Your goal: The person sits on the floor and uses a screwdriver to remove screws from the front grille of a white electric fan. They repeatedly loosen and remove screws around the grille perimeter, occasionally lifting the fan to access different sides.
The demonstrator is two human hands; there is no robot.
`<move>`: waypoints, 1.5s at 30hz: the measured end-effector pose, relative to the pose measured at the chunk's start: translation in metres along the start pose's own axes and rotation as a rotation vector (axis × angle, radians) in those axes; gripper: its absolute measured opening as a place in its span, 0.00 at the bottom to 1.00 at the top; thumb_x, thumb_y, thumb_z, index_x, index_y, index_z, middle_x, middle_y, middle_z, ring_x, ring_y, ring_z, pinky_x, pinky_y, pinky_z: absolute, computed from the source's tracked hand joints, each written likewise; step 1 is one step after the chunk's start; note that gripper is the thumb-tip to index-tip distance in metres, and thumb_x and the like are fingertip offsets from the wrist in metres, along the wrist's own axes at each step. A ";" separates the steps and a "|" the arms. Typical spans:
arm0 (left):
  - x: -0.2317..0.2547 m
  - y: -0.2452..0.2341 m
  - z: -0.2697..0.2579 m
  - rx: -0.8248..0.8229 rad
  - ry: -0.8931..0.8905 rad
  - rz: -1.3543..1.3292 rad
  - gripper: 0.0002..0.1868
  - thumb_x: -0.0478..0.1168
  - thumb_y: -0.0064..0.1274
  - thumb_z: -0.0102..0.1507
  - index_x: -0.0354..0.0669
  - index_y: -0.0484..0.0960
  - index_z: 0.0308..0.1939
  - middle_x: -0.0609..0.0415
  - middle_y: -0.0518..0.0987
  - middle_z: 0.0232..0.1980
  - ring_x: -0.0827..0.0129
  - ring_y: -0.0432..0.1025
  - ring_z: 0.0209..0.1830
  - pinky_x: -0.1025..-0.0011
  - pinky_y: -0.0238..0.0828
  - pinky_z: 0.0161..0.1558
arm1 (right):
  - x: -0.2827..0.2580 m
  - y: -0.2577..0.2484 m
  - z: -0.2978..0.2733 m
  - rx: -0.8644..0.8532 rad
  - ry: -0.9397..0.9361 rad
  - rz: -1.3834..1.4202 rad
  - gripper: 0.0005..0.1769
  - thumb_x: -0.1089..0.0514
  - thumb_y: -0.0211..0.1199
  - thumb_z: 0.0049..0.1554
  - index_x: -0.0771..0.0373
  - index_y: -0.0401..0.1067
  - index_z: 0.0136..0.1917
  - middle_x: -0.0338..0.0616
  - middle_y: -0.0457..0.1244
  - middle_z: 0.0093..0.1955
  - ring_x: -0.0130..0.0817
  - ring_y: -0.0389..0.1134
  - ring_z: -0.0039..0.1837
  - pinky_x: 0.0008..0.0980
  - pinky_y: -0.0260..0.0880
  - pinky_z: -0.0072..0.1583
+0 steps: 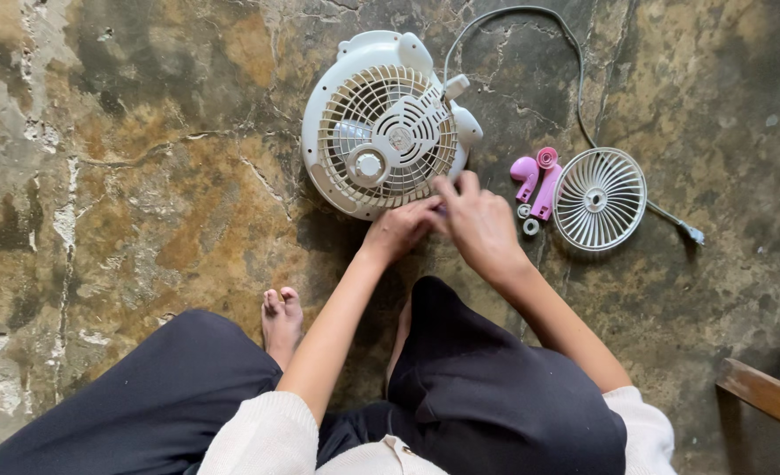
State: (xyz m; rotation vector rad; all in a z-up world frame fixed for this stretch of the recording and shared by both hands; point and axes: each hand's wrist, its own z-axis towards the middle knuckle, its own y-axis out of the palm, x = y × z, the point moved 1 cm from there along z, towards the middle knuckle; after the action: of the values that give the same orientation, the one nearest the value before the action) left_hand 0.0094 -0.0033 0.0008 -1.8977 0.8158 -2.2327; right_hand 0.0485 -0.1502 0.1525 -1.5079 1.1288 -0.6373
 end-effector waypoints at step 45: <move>0.052 -0.100 0.046 0.063 -0.295 0.560 0.54 0.57 0.78 0.43 0.83 0.68 0.72 0.63 0.39 0.83 0.35 0.30 0.81 0.19 0.41 0.68 | -0.012 -0.020 -0.015 0.072 -0.246 -0.248 0.29 0.61 0.63 0.47 0.52 0.68 0.63 0.48 0.60 0.58 0.45 0.62 0.52 0.44 0.62 0.50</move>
State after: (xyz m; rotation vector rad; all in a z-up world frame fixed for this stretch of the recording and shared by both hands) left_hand 0.0678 0.0452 0.0957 -1.6473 1.0478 -1.5888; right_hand 0.0375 -0.1469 0.1778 -1.6276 0.7319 -0.6320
